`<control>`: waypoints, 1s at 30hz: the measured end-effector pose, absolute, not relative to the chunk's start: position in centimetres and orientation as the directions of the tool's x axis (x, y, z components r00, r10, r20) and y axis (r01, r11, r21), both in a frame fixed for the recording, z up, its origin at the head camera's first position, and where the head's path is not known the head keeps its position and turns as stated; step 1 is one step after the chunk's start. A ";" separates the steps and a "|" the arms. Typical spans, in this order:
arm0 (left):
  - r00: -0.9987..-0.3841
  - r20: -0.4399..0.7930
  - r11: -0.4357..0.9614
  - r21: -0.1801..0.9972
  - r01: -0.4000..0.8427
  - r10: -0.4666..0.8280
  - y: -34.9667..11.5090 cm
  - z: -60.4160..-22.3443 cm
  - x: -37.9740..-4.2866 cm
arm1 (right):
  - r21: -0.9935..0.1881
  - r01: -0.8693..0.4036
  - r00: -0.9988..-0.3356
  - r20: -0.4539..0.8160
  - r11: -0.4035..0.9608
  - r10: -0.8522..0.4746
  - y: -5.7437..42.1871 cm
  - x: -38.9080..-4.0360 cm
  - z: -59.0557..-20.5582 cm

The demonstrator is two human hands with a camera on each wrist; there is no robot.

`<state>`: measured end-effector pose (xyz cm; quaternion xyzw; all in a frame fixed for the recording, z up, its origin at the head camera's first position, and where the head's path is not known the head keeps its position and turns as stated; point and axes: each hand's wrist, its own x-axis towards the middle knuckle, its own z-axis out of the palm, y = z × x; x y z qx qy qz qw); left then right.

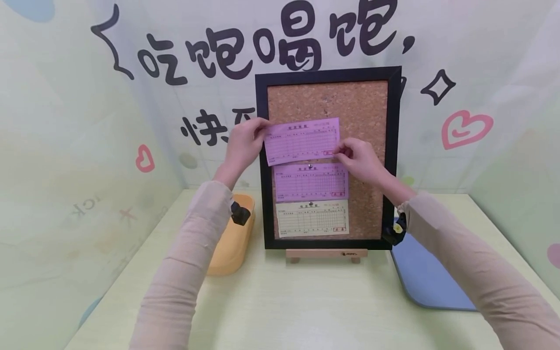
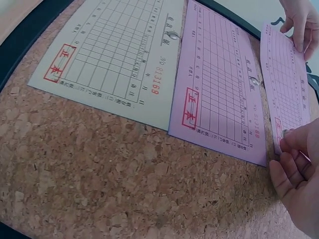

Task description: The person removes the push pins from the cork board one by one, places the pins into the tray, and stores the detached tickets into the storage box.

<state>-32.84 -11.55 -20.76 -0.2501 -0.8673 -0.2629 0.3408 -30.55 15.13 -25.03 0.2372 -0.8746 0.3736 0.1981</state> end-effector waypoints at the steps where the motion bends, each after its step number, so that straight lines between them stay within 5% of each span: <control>1: -0.643 0.724 0.739 0.285 0.610 0.251 -11.6 -20.8 -32.8 | -0.564 -0.558 -0.813 0.518 0.609 -0.265 15.2 -30.4 -25.1; 14: -0.599 0.776 0.741 0.282 0.609 0.197 -13.3 -21.6 -32.1 | -0.546 -0.535 -0.824 0.505 0.645 -0.257 16.6 -29.1 -26.5; 30: -0.620 0.777 0.726 0.364 0.583 0.109 -16.5 -23.1 -30.9 | -0.530 -0.553 -0.807 0.533 0.642 -0.255 17.8 -27.2 -28.8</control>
